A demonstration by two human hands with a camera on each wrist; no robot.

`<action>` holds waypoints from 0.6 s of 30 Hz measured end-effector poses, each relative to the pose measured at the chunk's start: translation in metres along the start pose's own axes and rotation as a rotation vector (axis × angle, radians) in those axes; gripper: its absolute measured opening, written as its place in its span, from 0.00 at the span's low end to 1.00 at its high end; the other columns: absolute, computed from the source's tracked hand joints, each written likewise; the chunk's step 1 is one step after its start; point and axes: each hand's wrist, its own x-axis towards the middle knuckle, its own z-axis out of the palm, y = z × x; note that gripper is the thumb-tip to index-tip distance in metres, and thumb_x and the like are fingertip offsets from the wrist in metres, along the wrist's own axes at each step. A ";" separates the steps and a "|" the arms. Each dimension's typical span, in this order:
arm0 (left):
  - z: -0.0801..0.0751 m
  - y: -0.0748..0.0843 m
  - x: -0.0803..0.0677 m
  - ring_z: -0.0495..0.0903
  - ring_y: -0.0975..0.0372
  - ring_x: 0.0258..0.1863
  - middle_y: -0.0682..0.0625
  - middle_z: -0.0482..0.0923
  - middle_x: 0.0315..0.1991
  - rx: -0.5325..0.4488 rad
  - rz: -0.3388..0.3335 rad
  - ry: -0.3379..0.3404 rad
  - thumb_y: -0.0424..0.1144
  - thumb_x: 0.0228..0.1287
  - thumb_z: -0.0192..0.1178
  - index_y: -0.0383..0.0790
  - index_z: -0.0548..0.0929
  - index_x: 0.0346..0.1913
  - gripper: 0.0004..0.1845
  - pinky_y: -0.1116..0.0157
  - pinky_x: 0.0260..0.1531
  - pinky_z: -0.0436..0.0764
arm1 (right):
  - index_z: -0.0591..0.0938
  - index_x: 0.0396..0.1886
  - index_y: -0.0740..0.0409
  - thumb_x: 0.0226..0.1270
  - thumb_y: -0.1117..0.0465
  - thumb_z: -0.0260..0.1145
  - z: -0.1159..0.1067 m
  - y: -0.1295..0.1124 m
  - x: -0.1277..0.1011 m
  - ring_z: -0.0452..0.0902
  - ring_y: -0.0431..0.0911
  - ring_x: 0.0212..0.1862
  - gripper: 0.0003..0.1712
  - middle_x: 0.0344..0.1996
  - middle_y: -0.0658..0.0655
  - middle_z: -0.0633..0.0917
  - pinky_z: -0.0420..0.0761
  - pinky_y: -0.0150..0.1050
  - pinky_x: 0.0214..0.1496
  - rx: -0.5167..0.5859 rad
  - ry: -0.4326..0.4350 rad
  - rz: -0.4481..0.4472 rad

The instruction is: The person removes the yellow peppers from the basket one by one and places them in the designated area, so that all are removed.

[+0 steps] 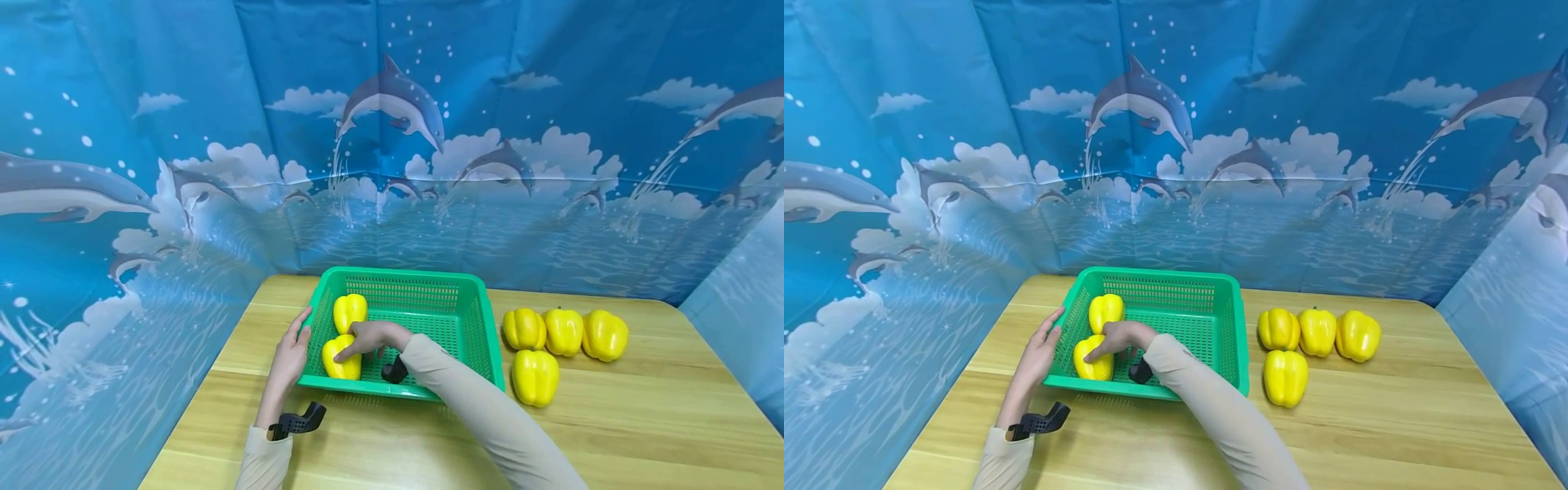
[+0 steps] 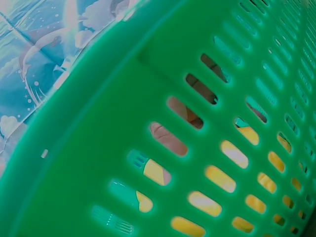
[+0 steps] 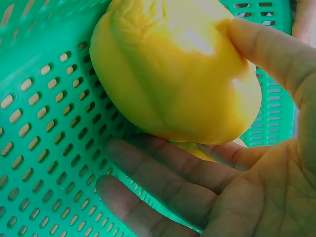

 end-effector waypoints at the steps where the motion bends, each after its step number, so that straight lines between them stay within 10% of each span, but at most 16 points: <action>1: 0.000 0.000 0.000 0.51 0.43 0.69 0.42 0.50 0.73 -0.001 -0.002 -0.001 0.43 0.78 0.37 0.52 0.57 0.73 0.24 0.39 0.61 0.53 | 0.66 0.65 0.61 0.59 0.42 0.68 0.000 0.000 0.000 0.76 0.52 0.43 0.42 0.52 0.58 0.74 0.78 0.49 0.45 0.000 0.003 -0.001; 18: 0.000 0.000 0.000 0.50 0.44 0.69 0.43 0.51 0.73 -0.009 -0.006 0.003 0.43 0.78 0.37 0.54 0.58 0.73 0.24 0.40 0.61 0.53 | 0.70 0.58 0.60 0.55 0.42 0.71 0.001 0.006 0.000 0.77 0.52 0.40 0.39 0.44 0.55 0.76 0.78 0.49 0.44 0.055 0.045 -0.031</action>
